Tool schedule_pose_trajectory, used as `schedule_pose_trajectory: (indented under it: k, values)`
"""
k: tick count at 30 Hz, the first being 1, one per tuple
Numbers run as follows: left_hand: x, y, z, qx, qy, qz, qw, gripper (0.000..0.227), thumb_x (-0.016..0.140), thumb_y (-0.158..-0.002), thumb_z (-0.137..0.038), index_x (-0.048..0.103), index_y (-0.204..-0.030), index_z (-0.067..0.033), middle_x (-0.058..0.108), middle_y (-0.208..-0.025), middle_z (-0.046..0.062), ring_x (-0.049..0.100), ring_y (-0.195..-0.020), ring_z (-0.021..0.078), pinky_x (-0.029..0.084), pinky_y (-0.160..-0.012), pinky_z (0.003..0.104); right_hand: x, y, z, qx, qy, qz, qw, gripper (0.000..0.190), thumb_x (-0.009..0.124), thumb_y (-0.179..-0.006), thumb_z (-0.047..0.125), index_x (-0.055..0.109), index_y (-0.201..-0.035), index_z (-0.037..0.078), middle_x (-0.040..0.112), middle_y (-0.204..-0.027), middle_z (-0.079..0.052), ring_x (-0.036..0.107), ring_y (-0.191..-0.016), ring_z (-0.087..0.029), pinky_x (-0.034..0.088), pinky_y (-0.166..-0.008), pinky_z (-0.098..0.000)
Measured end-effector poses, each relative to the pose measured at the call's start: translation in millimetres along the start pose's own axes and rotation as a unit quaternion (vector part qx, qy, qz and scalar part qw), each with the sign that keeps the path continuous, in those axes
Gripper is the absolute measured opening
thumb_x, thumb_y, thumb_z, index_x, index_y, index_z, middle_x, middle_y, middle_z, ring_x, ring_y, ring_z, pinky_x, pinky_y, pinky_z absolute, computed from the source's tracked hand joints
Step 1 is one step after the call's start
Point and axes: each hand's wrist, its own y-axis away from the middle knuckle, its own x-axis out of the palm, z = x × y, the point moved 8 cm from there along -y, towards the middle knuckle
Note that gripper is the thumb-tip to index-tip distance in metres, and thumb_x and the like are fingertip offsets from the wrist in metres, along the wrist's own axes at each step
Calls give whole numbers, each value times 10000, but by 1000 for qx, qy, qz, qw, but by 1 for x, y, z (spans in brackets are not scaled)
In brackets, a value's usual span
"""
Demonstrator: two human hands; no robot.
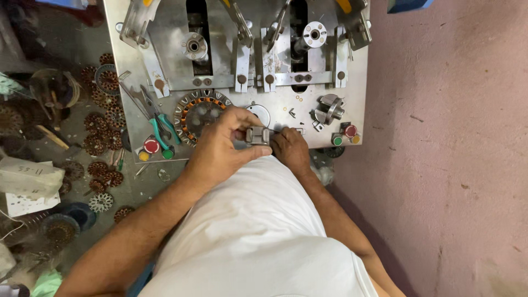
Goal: The person assembles small metal components using a specialized machine. They pick up parts, insert them into the machine, and use a small tool to adjust or secure them. The process is repeated with several similar components.
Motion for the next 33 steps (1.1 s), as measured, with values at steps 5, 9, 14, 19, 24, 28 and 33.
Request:
schedule_pose_trajectory:
  k: [5, 9, 14, 19, 24, 28, 33]
  values:
    - [-1, 12, 29, -33, 291, 24, 956, 429, 868, -845, 17, 617, -1184, -61, 686, -1064, 28, 647, -963, 105, 582, -882, 270, -4, 0, 7, -15, 13, -36, 999, 122, 785, -792, 100, 743, -907, 104, 593, -890, -70, 592, -857, -298, 506, -755, -428]
    - [-4, 24, 39, -97, 346, 39, 932, 444, 853, -779, 45, 630, -1150, -57, 696, -1098, 42, 670, -951, 117, 594, -854, 278, -27, -6, -1, 8, 32, -65, 997, 107, 803, -836, 123, 741, -921, 101, 587, -871, -58, 585, -845, -288, 486, -743, -431]
    - [0, 29, 42, -101, 328, 68, 937, 457, 869, -788, 53, 651, -1181, -29, 652, -1164, 39, 613, -858, 119, 557, -783, 277, -24, -28, -10, 6, 61, -50, 997, 125, 787, -829, 119, 754, -949, 103, 602, -895, -61, 586, -853, -286, 491, -739, -432]
    - [1, 31, 36, -90, 355, 76, 927, 306, 749, -943, -67, 636, -1224, -24, 707, -1105, 159, 724, -926, 203, 621, -809, 337, -27, -26, -2, -17, 46, -56, 997, 94, 773, -855, 119, 750, -942, 92, 604, -916, -62, 592, -868, -278, 505, -730, -423]
    - [2, 30, 24, -67, 324, 58, 942, 280, 575, -1027, -216, 613, -1232, -28, 732, -1213, 141, 768, -1021, 219, 643, -873, 331, -18, -9, -1, -22, 73, -14, 997, 52, 753, -862, 106, 734, -908, 90, 611, -935, -59, 610, -894, -270, 529, -724, -413]
    - [-4, 30, 4, 62, 159, 12, 985, 285, 665, -1015, -126, 680, -1256, 25, 634, -1247, 148, 639, -1113, 211, 577, -928, 312, -13, -12, 1, -51, 80, 2, 995, 104, 750, -820, 98, 714, -909, 59, 605, -944, -84, 614, -898, -277, 538, -702, -410]
    - [0, 30, 6, 19, 157, 21, 987, 352, 770, -932, -105, 717, -1271, -27, 709, -1152, 71, 675, -1010, 120, 593, -905, 255, -33, -15, 11, -38, -35, -22, 998, 134, 767, -843, 67, 688, -947, 39, 627, -983, -94, 621, -932, -293, 546, -758, -409]
